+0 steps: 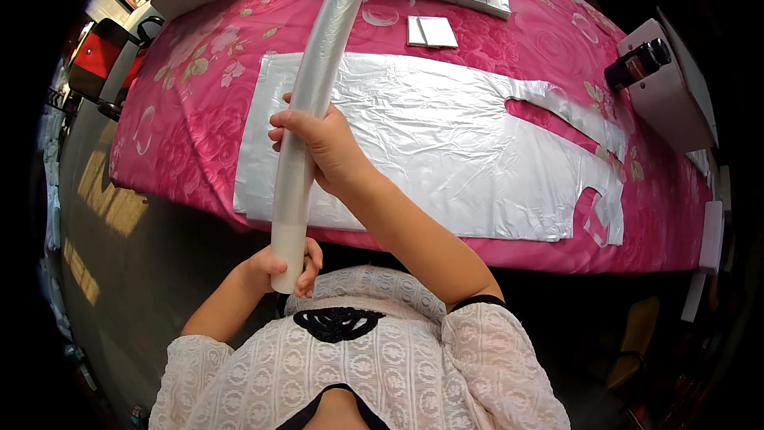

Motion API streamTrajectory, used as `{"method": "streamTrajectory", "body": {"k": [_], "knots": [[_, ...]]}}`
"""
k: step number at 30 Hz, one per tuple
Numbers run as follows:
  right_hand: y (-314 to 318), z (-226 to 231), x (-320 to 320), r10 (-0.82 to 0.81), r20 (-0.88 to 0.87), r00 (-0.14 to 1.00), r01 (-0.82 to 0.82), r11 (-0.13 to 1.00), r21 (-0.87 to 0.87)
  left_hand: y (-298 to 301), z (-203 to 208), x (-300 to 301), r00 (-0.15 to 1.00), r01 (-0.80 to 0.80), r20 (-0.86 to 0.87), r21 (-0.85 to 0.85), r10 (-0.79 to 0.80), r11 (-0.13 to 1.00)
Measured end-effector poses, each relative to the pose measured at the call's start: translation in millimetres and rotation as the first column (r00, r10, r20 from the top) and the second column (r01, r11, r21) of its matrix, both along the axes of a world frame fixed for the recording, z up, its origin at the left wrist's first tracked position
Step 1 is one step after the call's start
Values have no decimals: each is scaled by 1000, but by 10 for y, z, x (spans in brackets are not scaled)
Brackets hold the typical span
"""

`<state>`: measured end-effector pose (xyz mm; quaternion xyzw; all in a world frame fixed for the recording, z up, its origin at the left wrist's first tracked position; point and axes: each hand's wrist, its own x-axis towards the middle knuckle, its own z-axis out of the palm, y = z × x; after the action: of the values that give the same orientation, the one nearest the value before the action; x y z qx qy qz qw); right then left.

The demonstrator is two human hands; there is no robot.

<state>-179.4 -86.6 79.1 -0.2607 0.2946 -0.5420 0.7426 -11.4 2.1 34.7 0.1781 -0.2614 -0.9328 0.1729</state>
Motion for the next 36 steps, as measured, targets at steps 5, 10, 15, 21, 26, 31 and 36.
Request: {"method": "streamTrajectory", "body": {"k": [5, 10, 15, 21, 26, 31, 36], "knots": [[-25, 72, -346, -179, -336, 925, 147, 982, -118, -109, 133, -426, 663, 13, 576, -646, 477, 763], [140, 143, -517, -125, -3, 992, 125, 990, -69, -115, 208, -537, 996, 40, 82, -101, -31, 994], [134, 49, -636, -145, -179, 973, 128, 987, -101, -167, 275, -667, 959, -195, 197, -70, 206, 978], [128, -78, -628, -121, -171, 978, 103, 988, -114, -151, 170, -724, 852, -192, 432, -266, 295, 945], [231, -236, -725, -38, -173, 984, 12, 989, -145, -195, 109, -720, 744, -19, 561, -525, 362, 851], [356, -256, -737, 115, -137, 984, -137, 976, -170, -210, 247, -692, 907, -33, 397, -266, 141, 963], [317, -130, -740, 39, -282, 959, -71, 992, -105, -178, 322, -725, 883, -5, 437, -357, 172, 934]]}}
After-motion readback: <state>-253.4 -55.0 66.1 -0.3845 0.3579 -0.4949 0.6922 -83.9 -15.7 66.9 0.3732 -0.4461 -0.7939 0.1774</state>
